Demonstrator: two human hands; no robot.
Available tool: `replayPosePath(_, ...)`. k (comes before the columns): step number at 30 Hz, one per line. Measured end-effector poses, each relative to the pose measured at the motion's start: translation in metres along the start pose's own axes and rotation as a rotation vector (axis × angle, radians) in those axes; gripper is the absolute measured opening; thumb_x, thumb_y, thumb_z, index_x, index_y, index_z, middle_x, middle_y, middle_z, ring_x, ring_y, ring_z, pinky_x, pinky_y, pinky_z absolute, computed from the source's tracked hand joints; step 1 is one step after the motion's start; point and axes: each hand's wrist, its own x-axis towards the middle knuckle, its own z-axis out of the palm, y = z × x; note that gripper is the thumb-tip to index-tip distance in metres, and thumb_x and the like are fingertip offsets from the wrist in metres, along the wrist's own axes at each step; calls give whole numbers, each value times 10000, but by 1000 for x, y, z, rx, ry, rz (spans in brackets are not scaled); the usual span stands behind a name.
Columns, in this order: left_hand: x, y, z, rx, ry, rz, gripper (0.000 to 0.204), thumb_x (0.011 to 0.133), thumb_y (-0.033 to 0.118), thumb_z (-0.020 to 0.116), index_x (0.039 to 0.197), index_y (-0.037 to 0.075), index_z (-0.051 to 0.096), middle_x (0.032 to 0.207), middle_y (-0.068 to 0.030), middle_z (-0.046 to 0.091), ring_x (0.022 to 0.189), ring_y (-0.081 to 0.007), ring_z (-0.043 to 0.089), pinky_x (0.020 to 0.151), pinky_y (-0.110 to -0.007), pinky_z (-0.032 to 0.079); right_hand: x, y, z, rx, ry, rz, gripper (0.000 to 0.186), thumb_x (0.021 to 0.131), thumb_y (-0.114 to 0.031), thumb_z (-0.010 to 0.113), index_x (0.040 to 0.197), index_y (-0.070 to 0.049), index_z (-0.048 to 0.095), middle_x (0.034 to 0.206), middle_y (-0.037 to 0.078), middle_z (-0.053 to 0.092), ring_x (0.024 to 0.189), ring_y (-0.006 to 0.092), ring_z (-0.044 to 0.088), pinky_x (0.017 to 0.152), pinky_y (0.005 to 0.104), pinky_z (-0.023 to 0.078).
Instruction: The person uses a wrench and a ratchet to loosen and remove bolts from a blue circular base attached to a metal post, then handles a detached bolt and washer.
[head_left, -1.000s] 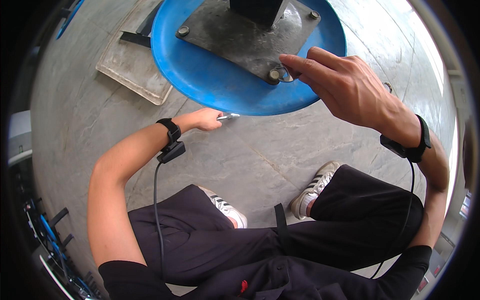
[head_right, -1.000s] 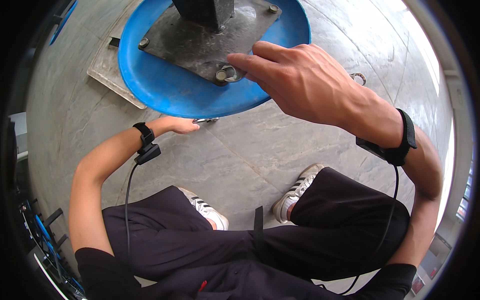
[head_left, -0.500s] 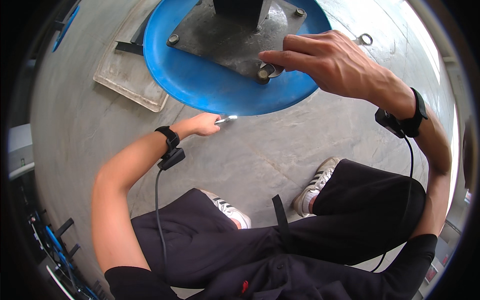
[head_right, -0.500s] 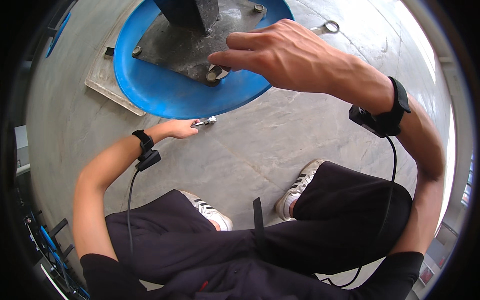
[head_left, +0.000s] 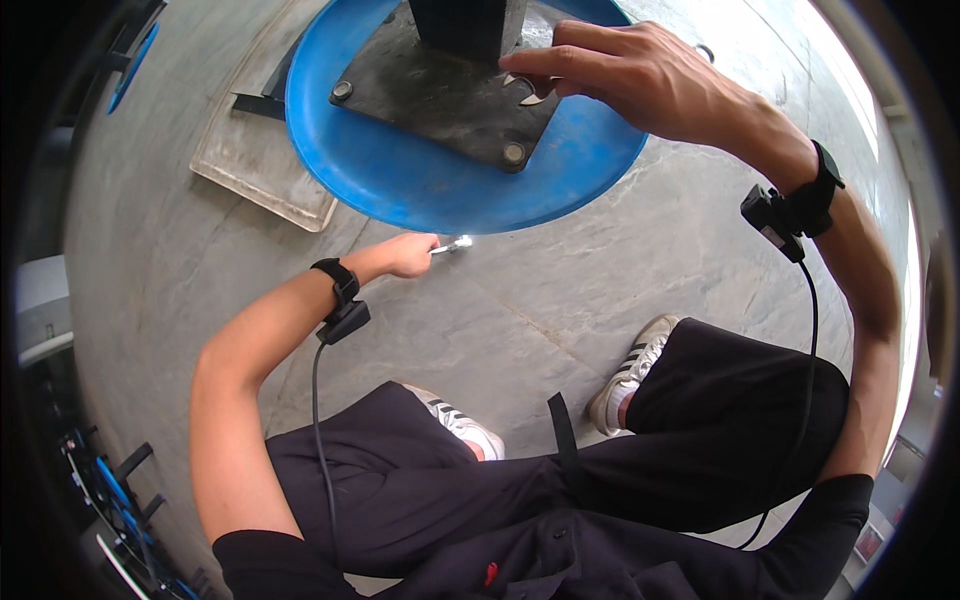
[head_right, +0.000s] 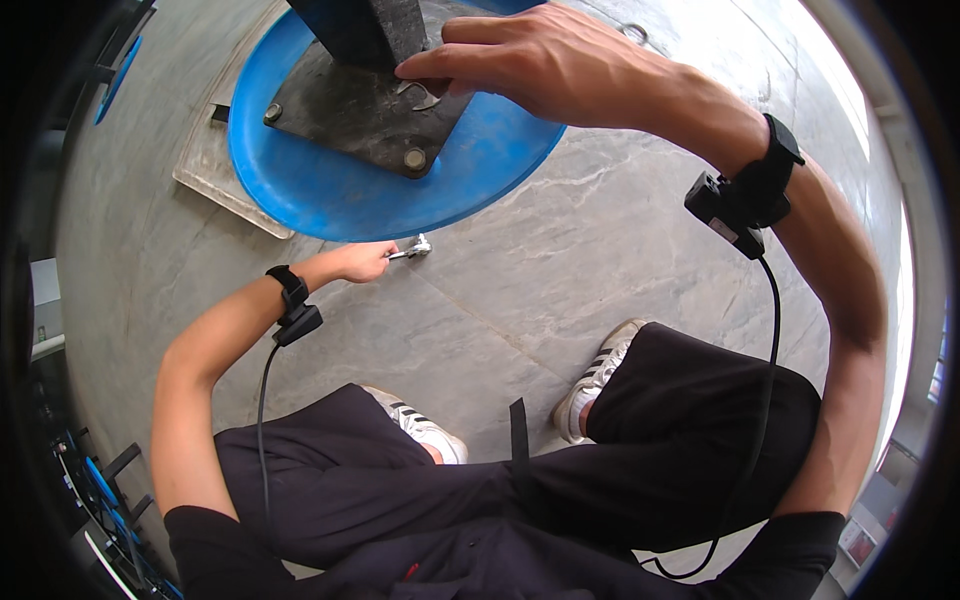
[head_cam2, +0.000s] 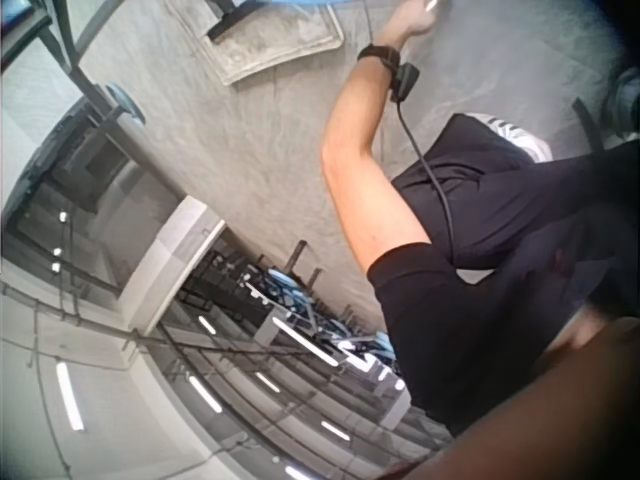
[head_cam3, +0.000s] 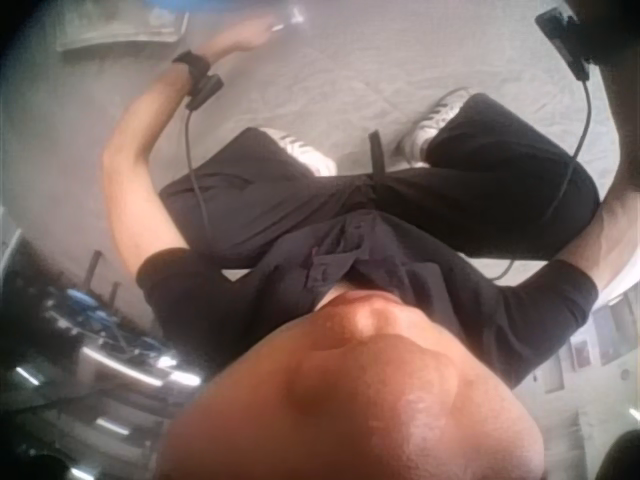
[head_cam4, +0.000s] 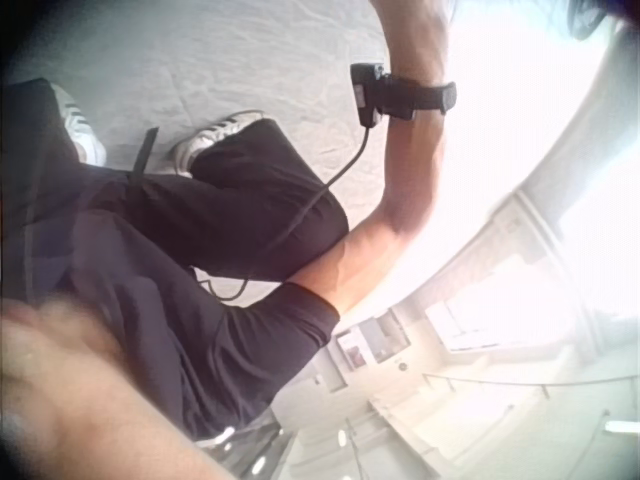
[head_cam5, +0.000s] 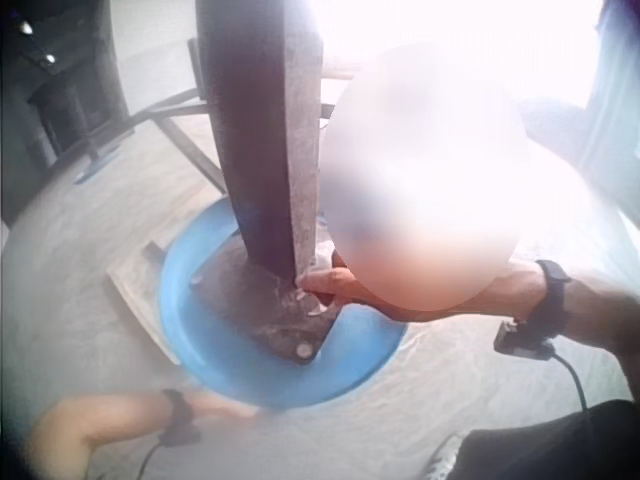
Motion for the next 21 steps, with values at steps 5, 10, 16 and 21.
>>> replayPosePath(5,7,-14,4,9,6,4,336,854,58,400,1148,10,556,1092,-218,628,1088,-374,568,907,-455,439,-10,-44,-20,171,-220,242,312,918,-162,618,1217,-74,610,888,74,642,583,146,617,468,255,464)
replayPosePath(10,18,-21,9,92,-28,19,352,896,98,378,1198,12,537,1051,-197,621,1017,-322,591,853,-437,447,-7,-64,-20,232,-245,371,299,951,-194,579,1214,-53,599,865,81,623,595,172,614,515,302,487)
replayPosePath(16,23,-28,11,55,5,27,333,837,69,433,1144,20,552,1065,-221,637,1059,-384,583,877,-462,447,-2,-66,-15,199,-240,386,347,960,-192,562,1293,-94,560,866,80,616,629,143,621,507,260,503)
replayPosePath(21,23,-33,16,78,0,35,332,896,148,448,1188,20,539,1063,-189,628,1032,-331,590,883,-436,443,1,-63,-15,164,-241,367,319,933,-152,593,1246,-90,587,854,71,614,638,156,617,528,271,502)
